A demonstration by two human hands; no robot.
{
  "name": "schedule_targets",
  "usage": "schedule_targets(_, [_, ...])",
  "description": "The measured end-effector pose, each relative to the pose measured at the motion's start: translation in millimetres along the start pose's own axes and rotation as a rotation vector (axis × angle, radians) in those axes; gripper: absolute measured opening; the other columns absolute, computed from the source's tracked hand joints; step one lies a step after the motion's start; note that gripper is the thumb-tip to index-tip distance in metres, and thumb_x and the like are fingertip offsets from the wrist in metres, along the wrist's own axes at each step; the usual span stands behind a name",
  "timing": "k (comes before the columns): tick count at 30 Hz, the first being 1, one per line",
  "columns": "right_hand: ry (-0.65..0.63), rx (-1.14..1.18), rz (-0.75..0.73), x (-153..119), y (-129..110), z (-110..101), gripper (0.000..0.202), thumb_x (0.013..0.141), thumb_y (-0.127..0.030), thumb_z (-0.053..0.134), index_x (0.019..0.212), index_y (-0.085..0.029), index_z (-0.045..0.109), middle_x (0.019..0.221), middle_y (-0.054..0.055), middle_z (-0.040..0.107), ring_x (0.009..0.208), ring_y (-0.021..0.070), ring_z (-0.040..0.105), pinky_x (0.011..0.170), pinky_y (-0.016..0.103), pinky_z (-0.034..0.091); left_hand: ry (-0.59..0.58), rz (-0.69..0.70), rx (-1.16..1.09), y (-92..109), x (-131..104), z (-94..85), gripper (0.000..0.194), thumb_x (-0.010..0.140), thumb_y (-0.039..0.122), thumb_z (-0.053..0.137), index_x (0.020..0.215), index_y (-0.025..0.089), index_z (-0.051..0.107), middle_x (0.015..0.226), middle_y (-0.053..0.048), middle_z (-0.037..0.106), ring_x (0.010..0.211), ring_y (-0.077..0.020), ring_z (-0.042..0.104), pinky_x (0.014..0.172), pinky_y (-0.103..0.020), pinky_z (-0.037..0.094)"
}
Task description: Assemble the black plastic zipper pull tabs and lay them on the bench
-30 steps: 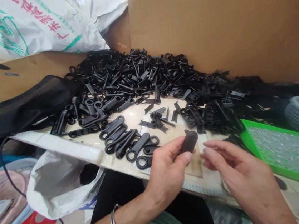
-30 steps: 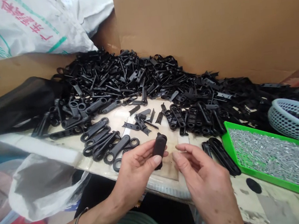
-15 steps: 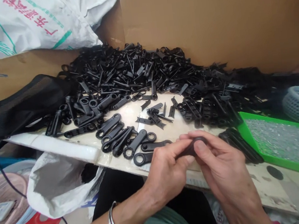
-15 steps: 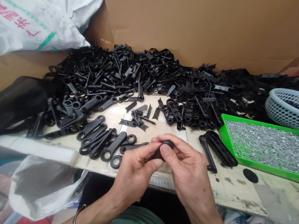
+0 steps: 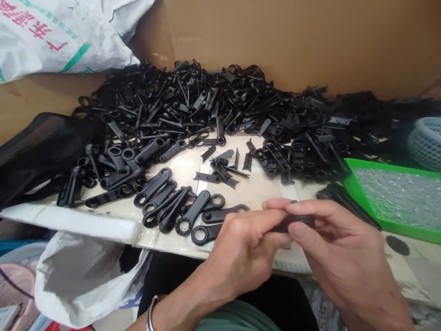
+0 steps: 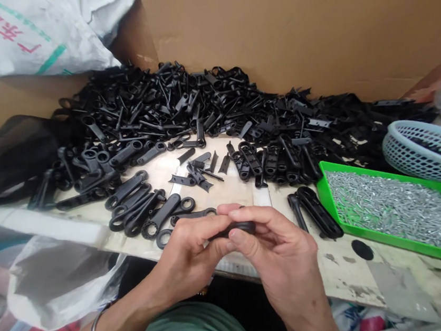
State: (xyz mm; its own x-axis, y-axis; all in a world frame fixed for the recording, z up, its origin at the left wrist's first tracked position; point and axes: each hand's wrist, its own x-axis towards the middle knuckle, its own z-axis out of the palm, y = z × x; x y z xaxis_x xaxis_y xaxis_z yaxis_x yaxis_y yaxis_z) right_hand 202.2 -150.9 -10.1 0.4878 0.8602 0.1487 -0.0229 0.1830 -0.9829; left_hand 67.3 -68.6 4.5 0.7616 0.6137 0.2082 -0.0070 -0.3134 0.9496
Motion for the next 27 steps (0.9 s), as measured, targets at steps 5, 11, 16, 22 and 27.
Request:
schedule_targets(5, [-0.012, 0.11, 0.015, 4.1, 6.3, 0.6, 0.013, 0.086, -0.023, 0.075, 0.096, -0.031, 0.075, 0.105, 0.001, 0.078, 0.098, 0.0187, 0.074, 0.086, 0.031, 0.061, 0.026, 0.038, 0.135, -0.4, 2.8, 4.2, 0.02, 0.091, 0.011, 0.054, 0.101, 0.015, 0.071, 0.084, -0.003, 0.069, 0.073, -0.0145, 0.062, 0.071, -0.023, 0.046])
schedule_targets(11, [-0.068, 0.102, 0.034, 8.5, 4.5, -4.4, 0.016, 0.087, -0.022, 0.073, 0.1, -0.032, 0.076, 0.111, 0.001, 0.076, 0.101, 0.0177, 0.072, 0.088, 0.029, 0.06, -0.023, 0.032, 0.036, 2.5, 5.9, 1.2, 0.017, 0.094, 0.01, 0.051, 0.097, 0.013, 0.067, 0.084, -0.001, 0.063, 0.077, -0.0123, 0.057, 0.071, -0.021, 0.043])
schedule_targets(16, [-0.088, 0.102, 0.058, 5.4, 2.5, -7.1, 0.017, 0.087, -0.022, 0.074, 0.1, -0.032, 0.076, 0.11, 0.001, 0.076, 0.103, 0.0188, 0.072, 0.09, 0.03, 0.06, -0.052, 0.019, 0.034, 4.7, 3.2, 0.7, 0.016, 0.094, 0.01, 0.051, 0.098, 0.013, 0.067, 0.084, -0.001, 0.061, 0.076, -0.0119, 0.055, 0.071, -0.021, 0.042])
schedule_targets(22, [-0.082, 0.063, 0.048, 6.9, 3.8, -7.1, 0.018, 0.086, -0.021, 0.075, 0.098, -0.033, 0.076, 0.11, 0.0, 0.077, 0.102, 0.0167, 0.072, 0.09, 0.026, 0.059, -0.053, 0.0, -0.008, -0.8, 2.2, 2.2, 0.024, 0.094, 0.013, 0.053, 0.113, 0.016, 0.068, 0.09, -0.002, 0.066, 0.079, -0.0137, 0.057, 0.074, -0.023, 0.043])
schedule_targets(27, [-0.162, 0.035, 0.063, 8.6, 1.4, -8.5, 0.02, 0.087, -0.021, 0.074, 0.103, -0.033, 0.076, 0.115, 0.0, 0.076, 0.107, 0.0158, 0.071, 0.091, 0.022, 0.057, -0.033, 0.009, 0.009, -4.1, 0.5, 1.4, 0.017, 0.095, 0.016, 0.055, 0.103, 0.015, 0.07, 0.088, -0.003, 0.068, 0.077, -0.0141, 0.058, 0.071, -0.024, 0.042])
